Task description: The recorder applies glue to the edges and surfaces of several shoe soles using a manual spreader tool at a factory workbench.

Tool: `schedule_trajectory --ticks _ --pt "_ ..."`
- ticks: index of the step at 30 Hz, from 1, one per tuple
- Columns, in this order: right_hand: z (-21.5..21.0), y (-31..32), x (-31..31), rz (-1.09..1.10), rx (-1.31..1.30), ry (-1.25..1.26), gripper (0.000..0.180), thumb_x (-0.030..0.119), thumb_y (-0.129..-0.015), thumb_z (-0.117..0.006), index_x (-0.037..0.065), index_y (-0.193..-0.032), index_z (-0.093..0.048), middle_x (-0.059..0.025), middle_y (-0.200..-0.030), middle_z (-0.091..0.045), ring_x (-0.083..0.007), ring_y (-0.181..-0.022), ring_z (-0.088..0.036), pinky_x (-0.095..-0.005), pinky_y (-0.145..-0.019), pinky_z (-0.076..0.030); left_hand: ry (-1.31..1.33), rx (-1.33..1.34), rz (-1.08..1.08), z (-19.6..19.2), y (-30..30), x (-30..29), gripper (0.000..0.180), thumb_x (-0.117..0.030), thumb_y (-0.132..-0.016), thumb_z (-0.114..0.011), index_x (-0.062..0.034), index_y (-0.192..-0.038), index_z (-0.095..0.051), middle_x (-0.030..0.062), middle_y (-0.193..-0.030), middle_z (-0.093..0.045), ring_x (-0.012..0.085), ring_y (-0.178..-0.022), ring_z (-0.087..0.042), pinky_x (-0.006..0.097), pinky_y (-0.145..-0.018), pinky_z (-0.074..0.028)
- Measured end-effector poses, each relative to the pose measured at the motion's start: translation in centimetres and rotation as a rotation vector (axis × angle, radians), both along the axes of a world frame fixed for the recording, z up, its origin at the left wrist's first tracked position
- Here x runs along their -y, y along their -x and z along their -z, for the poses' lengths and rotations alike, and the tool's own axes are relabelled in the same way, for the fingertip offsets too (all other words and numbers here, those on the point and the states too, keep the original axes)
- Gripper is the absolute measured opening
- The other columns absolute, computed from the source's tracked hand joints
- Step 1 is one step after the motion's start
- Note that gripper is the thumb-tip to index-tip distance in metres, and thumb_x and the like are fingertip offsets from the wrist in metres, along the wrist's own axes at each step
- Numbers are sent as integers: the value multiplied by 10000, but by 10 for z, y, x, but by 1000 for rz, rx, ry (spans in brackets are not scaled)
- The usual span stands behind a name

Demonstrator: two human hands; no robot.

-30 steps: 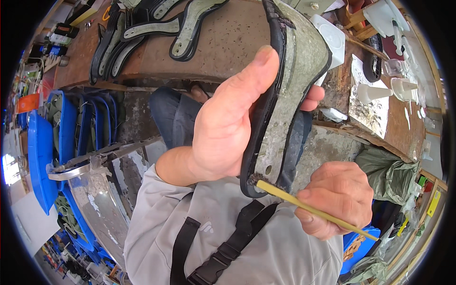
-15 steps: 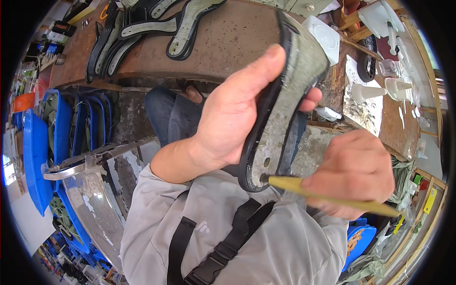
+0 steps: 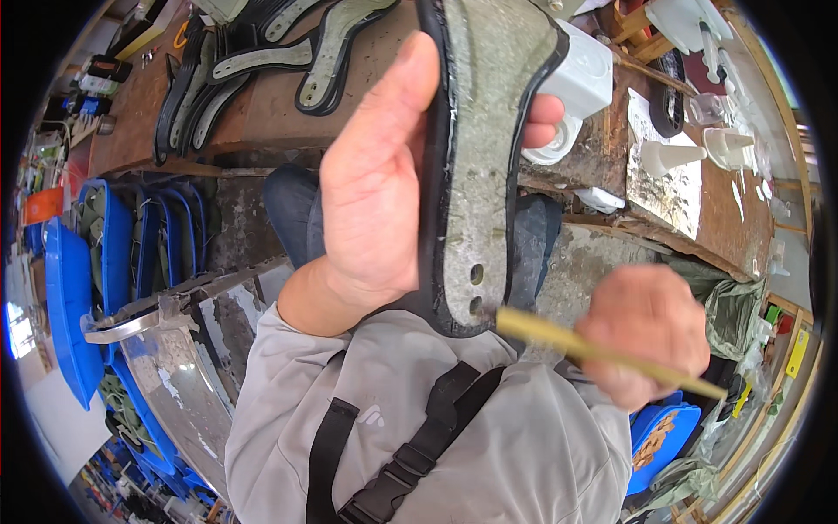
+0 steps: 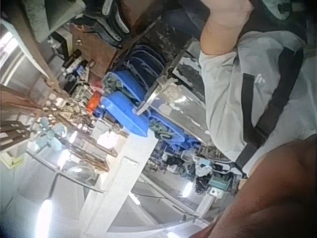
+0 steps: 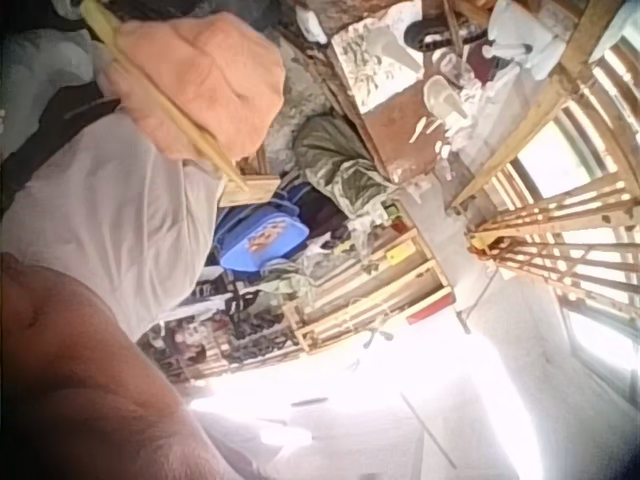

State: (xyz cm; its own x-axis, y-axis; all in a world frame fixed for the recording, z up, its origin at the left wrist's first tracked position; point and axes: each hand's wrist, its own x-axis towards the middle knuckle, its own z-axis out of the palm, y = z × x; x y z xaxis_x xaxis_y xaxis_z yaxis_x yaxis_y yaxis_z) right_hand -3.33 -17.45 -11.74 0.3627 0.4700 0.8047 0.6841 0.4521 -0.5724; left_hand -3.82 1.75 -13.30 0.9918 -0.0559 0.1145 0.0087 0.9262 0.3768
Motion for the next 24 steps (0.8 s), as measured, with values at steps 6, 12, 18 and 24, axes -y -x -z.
schedule_trajectory --ticks 6,12,18,24 --pt "-23 -15 20 12 -91 191 159 48 -746 -644 -72 -839 -599 -100 -600 -581 -141 -385 -481 -249 -325 -380 31 58 43 -2 1 -1 575 -362 -1000 -238 96 -1326 -361 368 -1285 -405 397 -1073 -558 434 -931 -481" --pt "-20 -21 16 42 -371 149 273 102 -845 -588 -141 -956 -530 -123 -652 -494 -97 -394 -457 -211 -354 -375 84 47 87 -2 3 -2 585 -374 -997 -245 96 -1329 -352 363 -1289 -405 384 -1065 -568 425 -927 -487" --pt "-9 -12 9 163 -436 144 251 78 -847 -576 -150 -943 -535 -151 -644 -520 -94 -388 -466 -191 -353 -359 91 -5 97 -2 2 1 583 -374 -997 -243 86 -1341 -339 356 -1291 -408 375 -1066 -570 421 -925 -489" --pt "-10 2 4 377 -819 28 243 116 -738 -716 -77 -868 -647 -98 -658 -624 -77 -456 -498 -191 -421 -341 103 -3 135 1 0 3 594 -397 -993 -238 75 -1330 -368 342 -1287 -424 373 -1062 -574 421 -925 -488"
